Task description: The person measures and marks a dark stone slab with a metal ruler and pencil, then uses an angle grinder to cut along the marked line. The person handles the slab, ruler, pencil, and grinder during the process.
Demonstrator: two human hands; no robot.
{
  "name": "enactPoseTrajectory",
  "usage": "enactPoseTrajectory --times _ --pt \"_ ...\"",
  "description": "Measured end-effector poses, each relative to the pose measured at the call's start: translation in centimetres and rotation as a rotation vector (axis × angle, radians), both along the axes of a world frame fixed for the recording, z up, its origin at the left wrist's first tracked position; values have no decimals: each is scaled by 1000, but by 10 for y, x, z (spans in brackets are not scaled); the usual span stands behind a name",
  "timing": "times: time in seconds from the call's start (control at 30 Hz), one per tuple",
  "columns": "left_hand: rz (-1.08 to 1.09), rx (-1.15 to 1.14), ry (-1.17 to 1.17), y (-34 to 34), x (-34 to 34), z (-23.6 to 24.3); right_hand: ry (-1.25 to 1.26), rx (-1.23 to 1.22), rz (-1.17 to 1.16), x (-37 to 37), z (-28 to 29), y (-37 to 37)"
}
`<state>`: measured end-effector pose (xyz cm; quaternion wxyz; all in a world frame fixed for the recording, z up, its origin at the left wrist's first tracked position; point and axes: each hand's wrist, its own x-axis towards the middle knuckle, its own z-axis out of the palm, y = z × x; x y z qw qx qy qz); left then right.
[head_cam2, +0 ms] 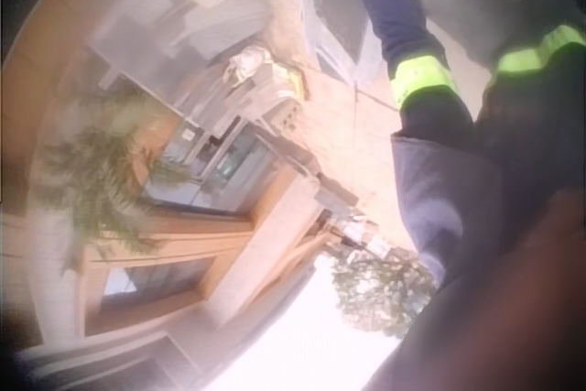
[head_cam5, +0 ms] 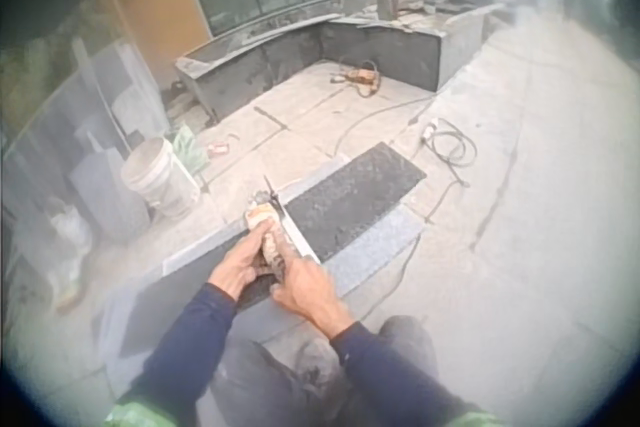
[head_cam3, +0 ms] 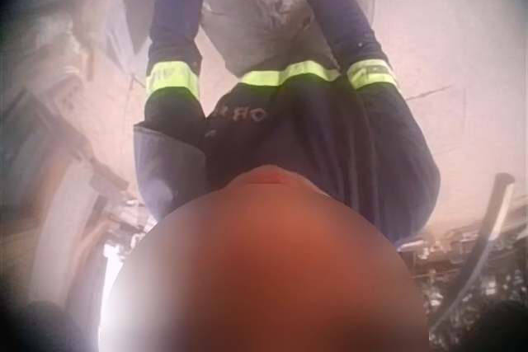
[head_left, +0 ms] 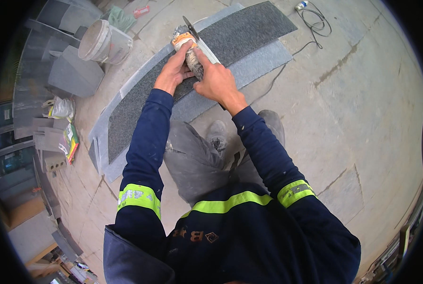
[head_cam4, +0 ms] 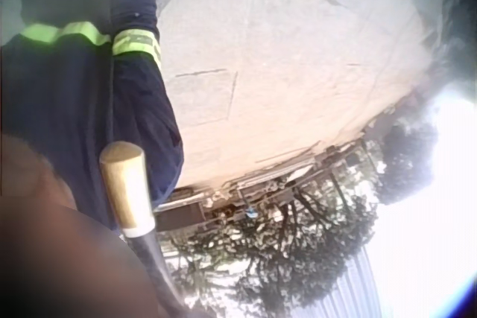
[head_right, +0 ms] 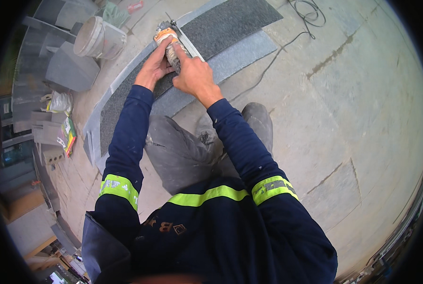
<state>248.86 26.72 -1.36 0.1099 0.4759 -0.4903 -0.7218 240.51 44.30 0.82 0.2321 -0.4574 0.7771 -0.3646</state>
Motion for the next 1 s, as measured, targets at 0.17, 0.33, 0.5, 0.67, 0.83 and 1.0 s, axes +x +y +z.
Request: enactPoseTrajectory --times 0.17,0.33,0.5,0.67,0.83,1.0 --pt "-60 34 10 12 10 10 -12 11 -9 6 3 23" --pt "-85 -21 2 29 11 12 22 -33 -10 9 1 37" --pt "-68 -46 -22 34 9 14 21 -17 -15 7 -2 38" --pt "-52 -96 -59 26 6 12 -3 -46 11 3 -7 25" --pt "-24 -76 -78 8 -1 4 -11 -55 9 -1 -12 9" --pt "-8 -92 -82 6 -4 5 1 -55 5 -3 -11 2"
